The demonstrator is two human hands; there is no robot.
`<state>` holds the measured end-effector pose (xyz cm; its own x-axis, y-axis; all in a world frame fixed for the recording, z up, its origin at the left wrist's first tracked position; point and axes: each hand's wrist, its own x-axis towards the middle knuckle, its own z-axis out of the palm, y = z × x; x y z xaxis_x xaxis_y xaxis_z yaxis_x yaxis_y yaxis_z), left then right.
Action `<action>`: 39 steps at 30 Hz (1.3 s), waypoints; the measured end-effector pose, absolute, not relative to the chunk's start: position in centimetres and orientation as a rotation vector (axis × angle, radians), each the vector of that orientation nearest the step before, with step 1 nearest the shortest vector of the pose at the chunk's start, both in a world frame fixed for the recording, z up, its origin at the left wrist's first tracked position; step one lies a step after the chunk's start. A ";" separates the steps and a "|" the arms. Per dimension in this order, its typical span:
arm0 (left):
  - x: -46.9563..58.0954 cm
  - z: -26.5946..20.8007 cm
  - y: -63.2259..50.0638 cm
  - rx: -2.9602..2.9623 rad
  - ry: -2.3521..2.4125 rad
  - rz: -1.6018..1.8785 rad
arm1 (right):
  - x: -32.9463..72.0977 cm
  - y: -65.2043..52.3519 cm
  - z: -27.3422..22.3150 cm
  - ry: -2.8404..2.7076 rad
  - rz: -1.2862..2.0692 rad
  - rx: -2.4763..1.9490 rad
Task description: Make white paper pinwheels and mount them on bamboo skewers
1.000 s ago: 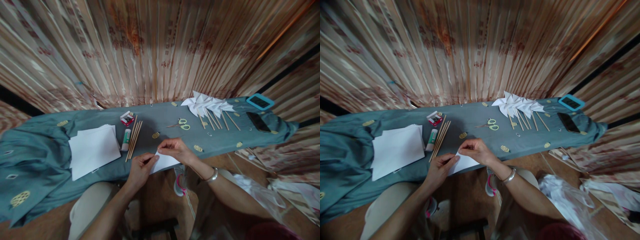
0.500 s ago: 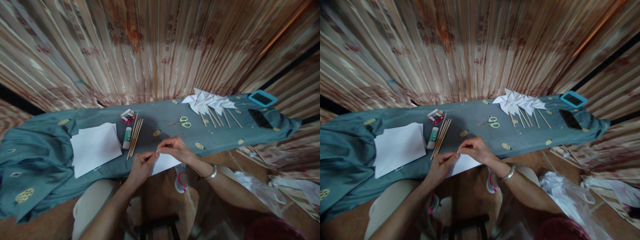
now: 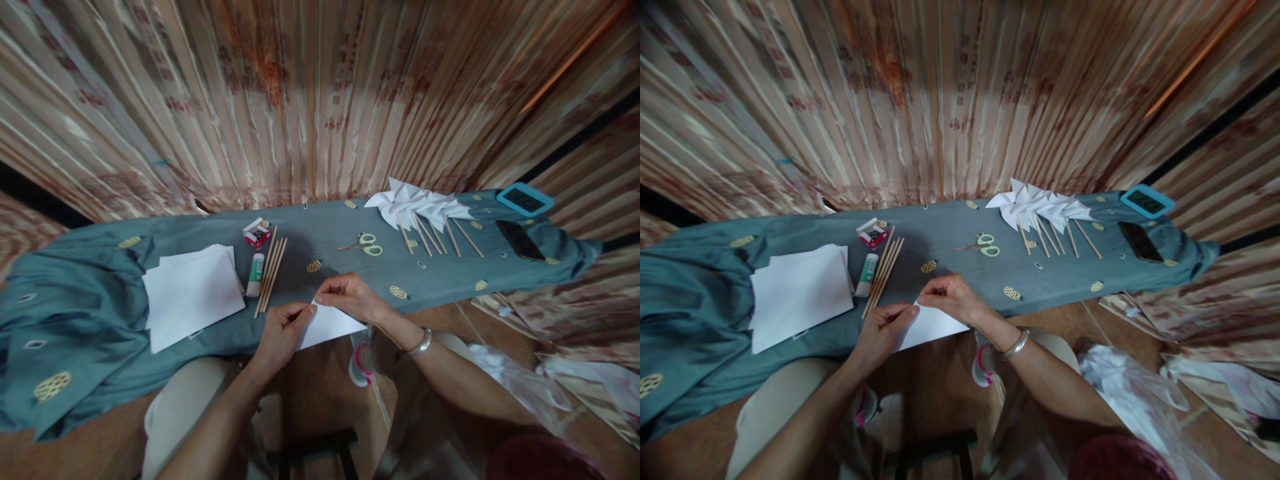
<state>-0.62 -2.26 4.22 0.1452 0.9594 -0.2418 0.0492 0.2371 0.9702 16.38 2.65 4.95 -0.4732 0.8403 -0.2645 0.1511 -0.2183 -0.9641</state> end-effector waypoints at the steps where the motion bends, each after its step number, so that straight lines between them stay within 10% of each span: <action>1: -0.6 4.2 -2.2 1.093 1.227 0.914 | 16.4 2.8 5.0 -1.527 1.746 -1.171; 39: -3.0 4.1 -0.2 0.857 1.387 1.208 | 19.6 3.9 5.9 -1.943 1.565 -1.206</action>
<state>-3.05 -0.16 4.05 -0.1856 0.9502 -0.2502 -0.1176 0.2313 0.9657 19.59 3.89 5.91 -0.5659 0.7942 -0.2213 0.3852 0.0174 -0.9227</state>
